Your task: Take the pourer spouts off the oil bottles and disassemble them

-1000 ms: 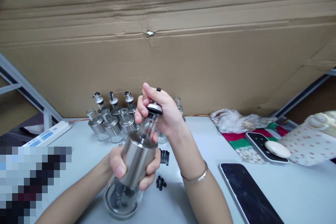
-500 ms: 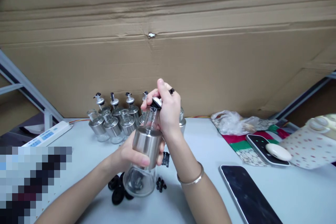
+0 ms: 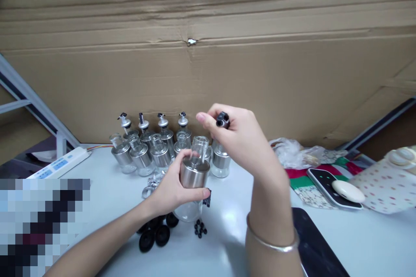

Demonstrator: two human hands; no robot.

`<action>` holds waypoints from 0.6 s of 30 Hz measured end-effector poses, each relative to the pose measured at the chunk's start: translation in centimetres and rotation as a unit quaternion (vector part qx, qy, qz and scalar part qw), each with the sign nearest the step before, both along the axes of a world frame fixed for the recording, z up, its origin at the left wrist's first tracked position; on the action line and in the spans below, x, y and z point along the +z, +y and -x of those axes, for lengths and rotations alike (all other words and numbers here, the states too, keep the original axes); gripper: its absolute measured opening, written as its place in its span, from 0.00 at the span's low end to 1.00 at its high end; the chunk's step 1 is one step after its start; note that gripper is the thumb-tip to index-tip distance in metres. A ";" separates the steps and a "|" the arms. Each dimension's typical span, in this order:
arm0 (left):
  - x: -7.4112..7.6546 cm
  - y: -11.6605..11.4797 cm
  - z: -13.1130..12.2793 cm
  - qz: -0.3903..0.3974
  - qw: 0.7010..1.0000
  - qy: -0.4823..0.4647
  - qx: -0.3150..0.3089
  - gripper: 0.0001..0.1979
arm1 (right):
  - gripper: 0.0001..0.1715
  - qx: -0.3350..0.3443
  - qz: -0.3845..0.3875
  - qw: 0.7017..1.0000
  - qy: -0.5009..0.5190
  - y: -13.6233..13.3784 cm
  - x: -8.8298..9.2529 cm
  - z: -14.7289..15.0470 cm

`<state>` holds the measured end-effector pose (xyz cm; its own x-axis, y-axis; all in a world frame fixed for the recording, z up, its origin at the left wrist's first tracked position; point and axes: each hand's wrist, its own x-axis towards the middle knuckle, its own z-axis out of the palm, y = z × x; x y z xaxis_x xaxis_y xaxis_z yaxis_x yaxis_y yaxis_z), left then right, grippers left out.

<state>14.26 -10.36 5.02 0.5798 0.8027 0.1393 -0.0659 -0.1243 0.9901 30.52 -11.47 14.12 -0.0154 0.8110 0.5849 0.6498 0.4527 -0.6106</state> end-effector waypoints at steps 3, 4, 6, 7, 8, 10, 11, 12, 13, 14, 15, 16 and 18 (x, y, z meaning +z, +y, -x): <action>-0.7 -0.3 -0.3 -0.005 1.000 0.009 0.000 0.31 | 0.19 0.012 0.106 0.990 -0.090 -0.5 -0.1 -0.9; -0.9 -0.3 -0.4 -0.008 1.000 0.013 -0.003 0.31 | 0.18 0.027 0.132 0.985 -0.109 -0.6 -0.1 -0.9; -1.2 -0.3 -0.5 -0.013 1.000 0.002 -0.010 0.32 | 0.15 0.055 0.160 0.976 -0.135 -0.5 -0.3 -0.7; -1.4 -0.3 -0.5 -0.014 1.000 -0.007 -0.011 0.32 | 0.16 0.063 0.167 0.973 -0.147 -0.4 -0.4 -0.5; -1.5 -0.1 -0.5 -0.016 1.000 -0.013 -0.012 0.32 | 0.16 0.070 0.175 0.969 -0.159 -0.3 -0.6 -0.3; -1.8 0.4 -0.4 -0.037 0.999 -0.004 -0.013 0.33 | 0.17 0.083 0.188 0.963 -0.175 0.1 -0.9 -0.1; -1.9 0.7 -0.3 -0.059 0.998 0.013 -0.013 0.34 | 0.18 0.085 0.189 0.962 -0.179 0.2 -1.0 -0.1; -1.8 1.0 -0.1 -0.087 0.996 0.031 -0.015 0.33 | 0.17 0.083 0.184 0.962 -0.184 0.3 -1.1 -0.1; -1.6 1.4 0.1 -0.117 0.992 0.043 -0.016 0.32 | 0.17 0.076 0.173 0.963 -0.190 0.3 -1.1 -0.2; -1.3 1.8 0.4 -0.145 0.988 0.047 -0.015 0.29 | 0.16 0.061 0.158 0.966 -0.196 0.3 -1.2 -0.4; -0.9 2.2 0.7 -0.169 0.985 0.042 -0.013 0.25 | 0.16 0.043 0.143 0.968 -0.200 0.2 -1.2 -0.5; -0.4 2.5 1.2 -0.188 0.982 0.031 -0.006 0.20 | 0.16 0.025 0.132 0.970 -0.202 0.2 -1.2 -0.5; 0.7 3.2 2.1 -0.230 0.973 0.016 0.028 0.13 | 0.16 0.001 0.129 0.971 -0.203 0.2 -1.2 -0.6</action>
